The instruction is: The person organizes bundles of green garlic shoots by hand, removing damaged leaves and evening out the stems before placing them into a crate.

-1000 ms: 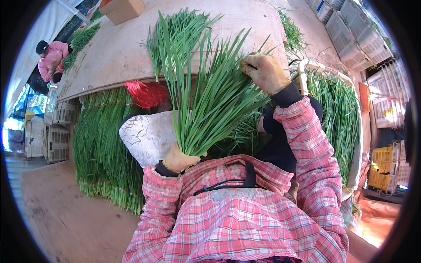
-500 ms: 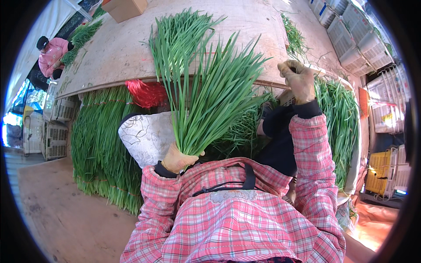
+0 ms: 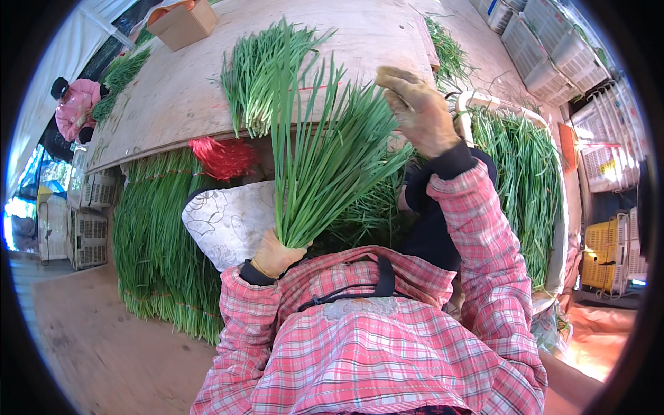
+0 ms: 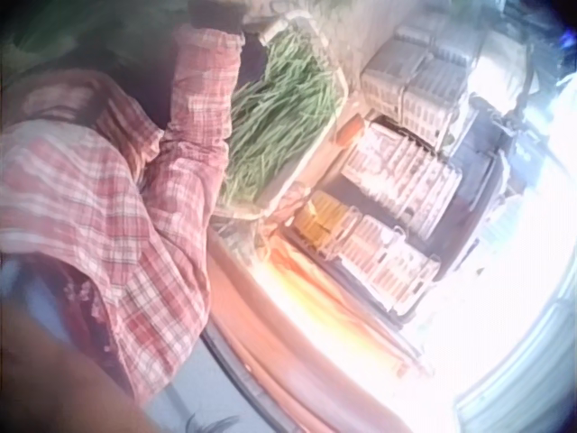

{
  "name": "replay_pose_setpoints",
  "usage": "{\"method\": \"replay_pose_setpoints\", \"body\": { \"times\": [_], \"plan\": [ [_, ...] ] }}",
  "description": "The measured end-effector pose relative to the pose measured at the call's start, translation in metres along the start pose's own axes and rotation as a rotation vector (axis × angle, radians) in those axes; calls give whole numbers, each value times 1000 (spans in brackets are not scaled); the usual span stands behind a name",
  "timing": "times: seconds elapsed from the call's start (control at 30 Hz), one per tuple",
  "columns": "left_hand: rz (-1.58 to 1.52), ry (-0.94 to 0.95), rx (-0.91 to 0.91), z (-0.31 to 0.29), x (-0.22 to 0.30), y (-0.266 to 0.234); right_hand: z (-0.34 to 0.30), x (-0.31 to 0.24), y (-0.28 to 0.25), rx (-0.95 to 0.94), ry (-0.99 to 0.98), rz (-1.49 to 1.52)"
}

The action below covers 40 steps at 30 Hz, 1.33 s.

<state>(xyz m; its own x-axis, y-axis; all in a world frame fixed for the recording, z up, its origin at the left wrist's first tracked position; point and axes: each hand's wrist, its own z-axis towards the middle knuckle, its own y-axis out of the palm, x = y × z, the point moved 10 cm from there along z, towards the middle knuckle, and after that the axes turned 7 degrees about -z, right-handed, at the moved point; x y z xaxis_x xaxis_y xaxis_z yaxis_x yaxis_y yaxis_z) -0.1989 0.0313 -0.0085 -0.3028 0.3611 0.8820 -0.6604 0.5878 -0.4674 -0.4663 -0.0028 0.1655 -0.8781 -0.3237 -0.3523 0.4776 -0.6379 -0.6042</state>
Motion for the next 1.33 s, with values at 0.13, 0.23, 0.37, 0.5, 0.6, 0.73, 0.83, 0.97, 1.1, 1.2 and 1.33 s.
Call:
{"method": "replay_pose_setpoints", "body": {
  "times": [0.13, 0.23, 0.37, 0.5, 0.6, 0.73, 0.83, 0.97, 1.1, 1.2, 1.33],
  "plan": [
    [103, 80, -45, 3, 24, -3, 0, -1, 42, -318, -72, -177],
    [-155, -67, 6, 7, 30, -14, -12, 19, 50, -343, -7, -196],
    [-146, -67, -41, 2, 33, -19, -23, 81, 9, -18, 429, 127],
    [187, 212, -34, 4, 54, -21, -41, 103, -18, -58, 743, 388],
    [380, 340, -40, 2, 62, -17, -42, 66, -20, -137, 553, 315],
    [299, 202, -27, 6, 51, -19, -45, 22, -3, -135, 273, 346],
    [217, 92, -26, 9, 47, -22, -49, 26, 12, -99, 224, 78],
    [4, -14, 28, 7, 35, -32, -54, 36, 41, -266, 231, -104],
    [-8, -58, 191, 0, 20, -56, -77, 64, 45, -167, 450, 143],
    [549, 126, 269, 7, 65, -78, -88, 82, 13, -16, 785, 378],
    [883, 198, 311, 1, 67, -97, -101, 105, 0, -166, 768, 496]
  ]
}}
